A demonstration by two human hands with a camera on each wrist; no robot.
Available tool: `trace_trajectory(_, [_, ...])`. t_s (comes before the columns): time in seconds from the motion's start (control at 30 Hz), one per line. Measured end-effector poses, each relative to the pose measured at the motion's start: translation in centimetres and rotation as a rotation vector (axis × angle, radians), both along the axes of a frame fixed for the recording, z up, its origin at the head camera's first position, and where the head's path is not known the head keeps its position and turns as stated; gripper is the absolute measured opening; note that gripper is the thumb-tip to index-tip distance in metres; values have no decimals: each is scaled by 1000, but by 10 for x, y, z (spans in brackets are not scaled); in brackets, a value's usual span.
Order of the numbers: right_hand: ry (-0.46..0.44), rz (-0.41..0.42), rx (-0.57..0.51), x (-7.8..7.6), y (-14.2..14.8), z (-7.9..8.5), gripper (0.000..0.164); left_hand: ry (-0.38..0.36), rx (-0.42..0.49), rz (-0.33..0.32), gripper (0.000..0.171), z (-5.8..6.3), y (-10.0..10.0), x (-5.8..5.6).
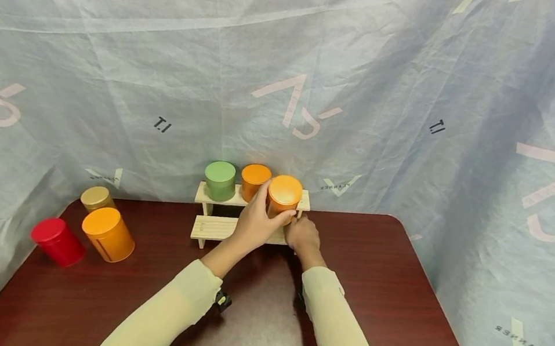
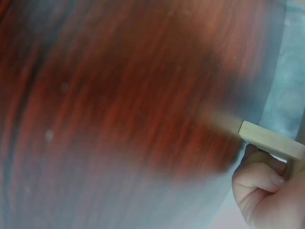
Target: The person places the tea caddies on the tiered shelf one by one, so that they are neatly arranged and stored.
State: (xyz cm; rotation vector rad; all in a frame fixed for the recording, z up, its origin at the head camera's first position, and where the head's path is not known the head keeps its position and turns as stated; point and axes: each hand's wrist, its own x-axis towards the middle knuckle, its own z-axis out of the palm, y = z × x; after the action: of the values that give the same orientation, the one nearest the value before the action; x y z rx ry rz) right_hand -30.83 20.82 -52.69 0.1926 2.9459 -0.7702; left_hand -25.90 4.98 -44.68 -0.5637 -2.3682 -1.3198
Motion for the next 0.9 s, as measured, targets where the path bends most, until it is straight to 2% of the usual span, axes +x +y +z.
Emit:
trace_trajectory(0.2, [-5,-9,-4,0,2,2,60,-40,22,36,90,3,7,-2])
trace_trajectory(0.37, [1,-6,-4,2,2,1,63,-54,5,59,90,2,12,-5])
trace_trajectory(0.47, [-11,-6,-42,3,1,1,61,-60,5,76,89,3,12,-7])
trace_trajectory(0.6, [-19,-23,-68,2,1,0,59,-77,16,73,89,4,13,-10])
trace_trajectory(0.9, [-16,-31,-51,0,1,-2,59,-76,53,88,89,-2,18,-15])
